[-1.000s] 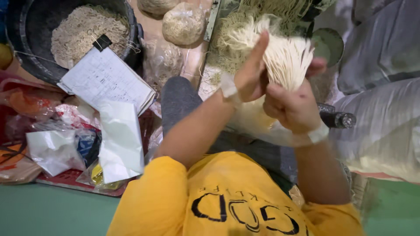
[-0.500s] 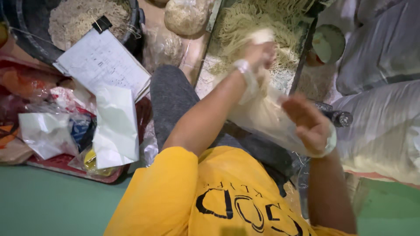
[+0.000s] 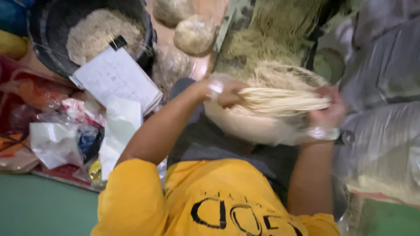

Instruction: The person sits on the floor and packs noodles from a machine into plastic bags. They open a bag, gather noodles from the machine, place them into the bag, and tie the bag closed. The process is repeated for multiple bags.

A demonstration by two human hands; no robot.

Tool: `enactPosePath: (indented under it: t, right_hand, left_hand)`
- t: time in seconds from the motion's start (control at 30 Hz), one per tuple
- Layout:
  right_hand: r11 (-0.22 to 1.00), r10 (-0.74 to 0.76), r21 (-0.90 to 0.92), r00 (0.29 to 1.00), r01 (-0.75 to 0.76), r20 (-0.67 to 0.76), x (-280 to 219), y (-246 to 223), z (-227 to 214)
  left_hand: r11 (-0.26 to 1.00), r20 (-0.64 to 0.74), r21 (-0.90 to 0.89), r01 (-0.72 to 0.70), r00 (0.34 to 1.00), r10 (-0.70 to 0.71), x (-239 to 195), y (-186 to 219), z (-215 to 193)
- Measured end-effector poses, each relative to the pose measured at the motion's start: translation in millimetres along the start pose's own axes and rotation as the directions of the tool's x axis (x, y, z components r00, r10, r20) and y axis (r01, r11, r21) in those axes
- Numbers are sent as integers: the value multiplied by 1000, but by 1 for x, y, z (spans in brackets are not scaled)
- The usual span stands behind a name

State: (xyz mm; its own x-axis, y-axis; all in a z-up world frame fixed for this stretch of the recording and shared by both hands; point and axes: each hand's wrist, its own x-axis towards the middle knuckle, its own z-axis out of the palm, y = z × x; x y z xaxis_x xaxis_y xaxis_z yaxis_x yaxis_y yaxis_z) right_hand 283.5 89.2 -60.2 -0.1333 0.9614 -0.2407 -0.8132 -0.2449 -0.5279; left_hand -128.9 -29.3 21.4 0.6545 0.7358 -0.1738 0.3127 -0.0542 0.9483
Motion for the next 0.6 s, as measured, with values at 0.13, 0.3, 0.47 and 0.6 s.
enactPosePath:
  t: [0.13, 0.3, 0.47, 0.6]
  right_hand:
    - [952, 306, -24, 940, -306, 151, -14, 70, 42]
    - [788, 360, -596, 901, -154, 243, -93, 72, 151]
    - [484, 361, -792, 740, 372, 568, -154, 37, 193]
    - [-298, 509, -714, 739, 633, 442, -145, 10, 161]
  left_hand:
    - [836, -258, 529, -146, 911, 322, 17, -16, 12]
    - [506, -96, -862, 17, 976, -197, 86, 39, 59]
    - [-207, -523, -844, -494, 845, 114, 98, 62, 51]
    - [-204, -531, -759, -618, 769, -356, 105, 7, 27]
